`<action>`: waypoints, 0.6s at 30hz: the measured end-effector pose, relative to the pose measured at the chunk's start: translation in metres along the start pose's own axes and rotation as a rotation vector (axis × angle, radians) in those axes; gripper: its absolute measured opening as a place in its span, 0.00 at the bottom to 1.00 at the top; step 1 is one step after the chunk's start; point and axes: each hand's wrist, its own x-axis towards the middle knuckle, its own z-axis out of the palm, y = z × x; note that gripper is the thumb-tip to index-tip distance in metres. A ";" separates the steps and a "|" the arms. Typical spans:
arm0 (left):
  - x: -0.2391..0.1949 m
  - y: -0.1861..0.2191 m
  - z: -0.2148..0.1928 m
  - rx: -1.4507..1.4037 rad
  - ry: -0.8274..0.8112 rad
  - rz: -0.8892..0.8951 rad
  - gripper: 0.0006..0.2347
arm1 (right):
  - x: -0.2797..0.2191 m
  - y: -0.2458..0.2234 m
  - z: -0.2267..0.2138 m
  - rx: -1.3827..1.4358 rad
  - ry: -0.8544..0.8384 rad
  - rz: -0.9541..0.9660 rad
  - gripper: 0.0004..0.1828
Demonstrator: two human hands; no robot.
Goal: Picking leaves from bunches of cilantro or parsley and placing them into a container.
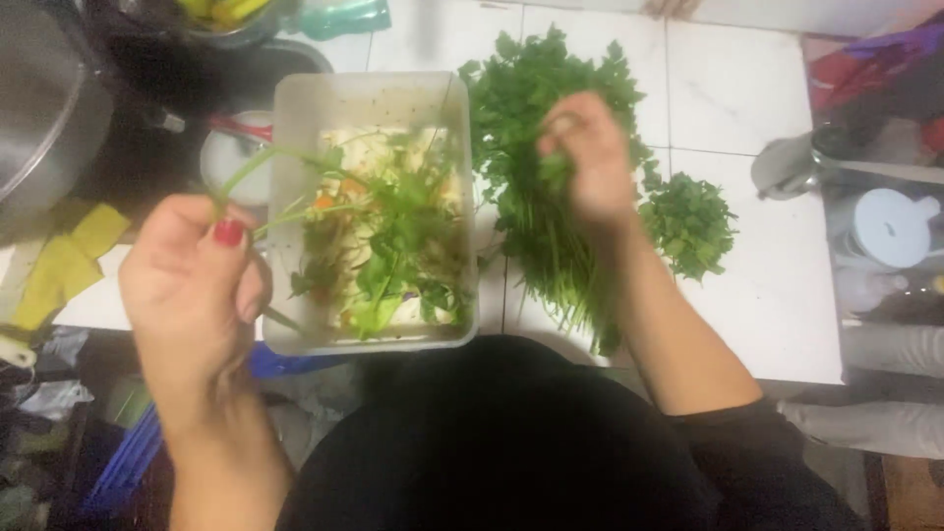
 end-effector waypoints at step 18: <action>0.002 -0.017 -0.002 0.025 0.010 -0.013 0.05 | -0.034 -0.088 0.116 -0.748 -0.229 -1.074 0.10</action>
